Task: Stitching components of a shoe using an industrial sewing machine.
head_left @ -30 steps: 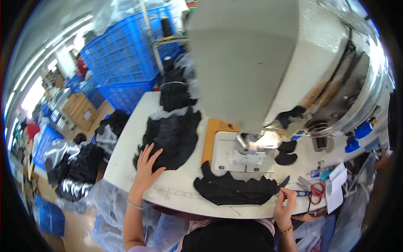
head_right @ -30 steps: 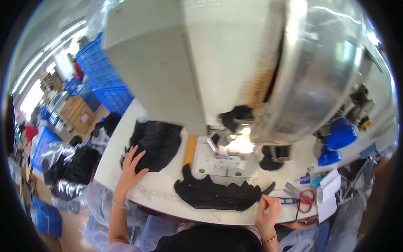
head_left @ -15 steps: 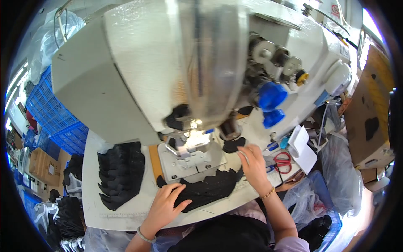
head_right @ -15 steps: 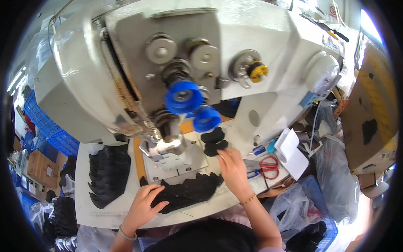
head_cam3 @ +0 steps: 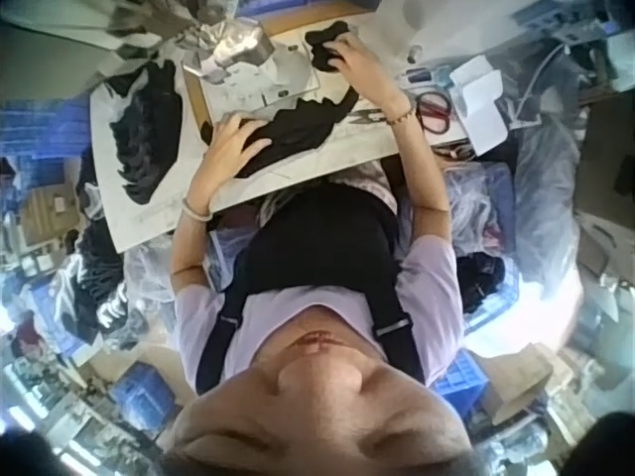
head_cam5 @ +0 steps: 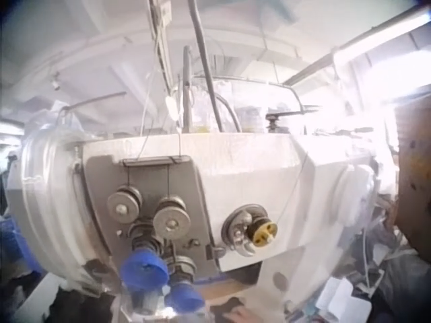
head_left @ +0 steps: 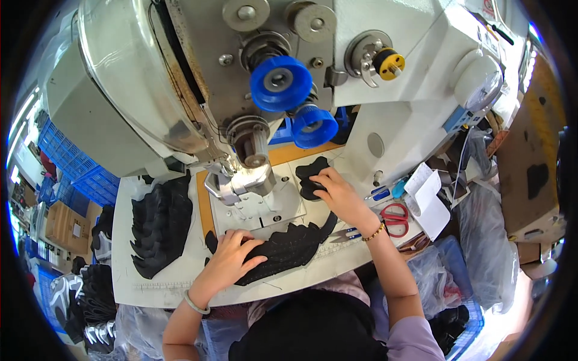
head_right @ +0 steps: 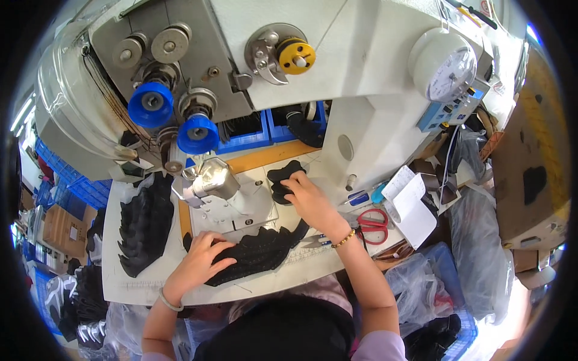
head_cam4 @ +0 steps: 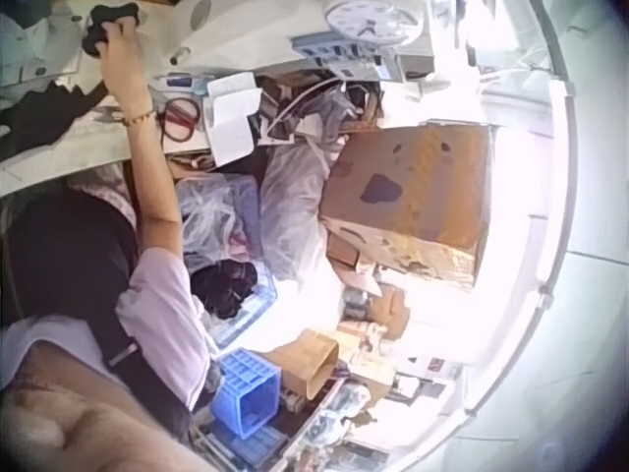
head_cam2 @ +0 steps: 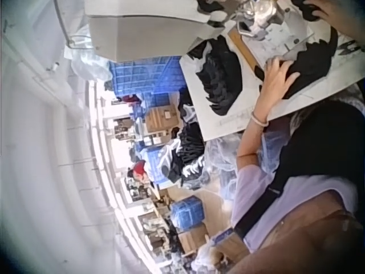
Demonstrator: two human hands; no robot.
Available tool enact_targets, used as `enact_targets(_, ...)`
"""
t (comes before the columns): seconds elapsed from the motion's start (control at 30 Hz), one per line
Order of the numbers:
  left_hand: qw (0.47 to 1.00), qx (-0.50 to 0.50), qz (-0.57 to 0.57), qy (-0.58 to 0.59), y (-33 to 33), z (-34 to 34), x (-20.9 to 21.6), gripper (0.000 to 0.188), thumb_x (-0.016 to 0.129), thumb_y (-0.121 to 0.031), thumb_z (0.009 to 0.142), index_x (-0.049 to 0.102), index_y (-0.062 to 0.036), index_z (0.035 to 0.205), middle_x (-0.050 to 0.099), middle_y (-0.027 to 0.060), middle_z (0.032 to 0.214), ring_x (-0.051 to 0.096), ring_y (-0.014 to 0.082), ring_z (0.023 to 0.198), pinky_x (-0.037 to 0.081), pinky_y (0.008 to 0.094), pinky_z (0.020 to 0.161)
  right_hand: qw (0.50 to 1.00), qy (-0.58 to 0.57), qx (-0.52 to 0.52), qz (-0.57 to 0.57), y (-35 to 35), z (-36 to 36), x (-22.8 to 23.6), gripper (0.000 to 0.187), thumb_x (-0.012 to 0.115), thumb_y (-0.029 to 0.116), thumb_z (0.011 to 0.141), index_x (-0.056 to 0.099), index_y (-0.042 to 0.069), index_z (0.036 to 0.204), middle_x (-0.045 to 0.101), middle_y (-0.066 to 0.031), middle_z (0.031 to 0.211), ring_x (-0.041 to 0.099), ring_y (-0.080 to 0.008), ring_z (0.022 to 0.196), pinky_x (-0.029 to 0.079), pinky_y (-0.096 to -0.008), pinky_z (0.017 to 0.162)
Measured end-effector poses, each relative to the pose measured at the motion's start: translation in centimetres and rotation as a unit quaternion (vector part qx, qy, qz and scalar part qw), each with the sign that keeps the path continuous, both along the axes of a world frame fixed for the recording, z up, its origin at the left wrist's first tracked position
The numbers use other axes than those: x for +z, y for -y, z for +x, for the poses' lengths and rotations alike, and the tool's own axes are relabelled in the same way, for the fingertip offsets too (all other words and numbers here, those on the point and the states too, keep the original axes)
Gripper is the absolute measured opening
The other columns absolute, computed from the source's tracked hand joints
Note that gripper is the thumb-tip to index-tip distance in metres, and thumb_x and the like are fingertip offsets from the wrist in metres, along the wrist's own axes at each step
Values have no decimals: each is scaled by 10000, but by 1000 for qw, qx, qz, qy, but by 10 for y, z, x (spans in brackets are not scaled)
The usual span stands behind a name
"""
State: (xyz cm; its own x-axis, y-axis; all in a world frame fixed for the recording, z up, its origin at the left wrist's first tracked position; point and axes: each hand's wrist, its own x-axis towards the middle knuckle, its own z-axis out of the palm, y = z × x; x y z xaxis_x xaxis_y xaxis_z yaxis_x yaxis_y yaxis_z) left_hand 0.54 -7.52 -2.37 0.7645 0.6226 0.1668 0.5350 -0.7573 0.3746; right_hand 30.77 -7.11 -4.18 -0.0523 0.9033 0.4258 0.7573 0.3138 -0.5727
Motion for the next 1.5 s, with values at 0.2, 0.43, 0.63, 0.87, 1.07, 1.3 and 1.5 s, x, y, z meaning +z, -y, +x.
enact_targets(0.2, 1000, -12, -7, 2, -1, 5, 7, 330, 734, -266, 768, 616, -44, 982, 554, 86, 1035, 473, 307, 1062, 367, 392, 951, 993, 93, 29, 64, 8, 2, 5, 232, 626, 145, 838, 550, 83, 1049, 504, -71, 996, 607, -292, 817, 501, -387, 690)
enact_targets(0.43, 998, -17, -55, 13, -14, 9, 7, 276, 760, -228, 739, 584, -52, 860, 593, 88, 1024, 494, 328, 1066, 403, 439, 926, 995, -64, 58, 40, 36, -22, 20, 221, 666, 135, 826, 508, 70, 966, 540, -64, 1006, 607, -274, 741, 492, -362, 629)
enact_targets(0.63, 997, -34, -57, -33, -9, 26, 12, 287, 734, -247, 767, 565, -47, 885, 584, 70, 960, 522, 300, 934, 382, 377, 897, 994, -6, 48, 102, 43, -34, 21, 226, 685, 114, 809, 510, 58, 941, 550, -57, 1028, 614, -247, 678, 502, -335, 580)
enact_targets(0.87, 915, 26, -379, 139, -10, 24, 17, 350, 687, -165, 835, 563, -29, 1132, 600, 69, 849, 557, 184, 852, 453, 338, 761, 987, -3, 66, 146, 56, -46, 28, 222, 709, 116, 785, 541, 73, 923, 569, -28, 1006, 607, -211, 653, 509, -308, 562)
enact_targets(1.07, 846, 23, -476, 239, -14, 20, 30, 403, 680, -94, 839, 536, 1, 1203, 600, 25, 914, 532, 80, 915, 432, 245, 797, 975, 23, 131, 177, 53, -58, 43, 245, 709, 97, 764, 552, 71, 951, 564, -42, 985, 617, -196, 682, 510, -301, 563)
enact_targets(1.3, 875, 49, -369, 309, -6, 16, 47, 299, 644, -97, 887, 565, 7, 1156, 628, 10, 865, 574, 52, 797, 463, 203, 706, 963, 84, 172, 190, 44, -67, 63, 261, 716, 129, 764, 582, 65, 978, 574, -46, 1052, 618, -176, 721, 501, -292, 604)
enact_targets(1.5, 878, 65, -331, 339, -9, 0, 59, 257, 662, -123, 879, 602, -4, 1099, 624, -6, 763, 516, 18, 687, 392, 186, 569, 940, 145, 98, 292, 36, -65, 78, 439, 801, 242, 689, 652, 131, 1087, 598, -48, 1104, 564, -204, 978, 434, -358, 841)
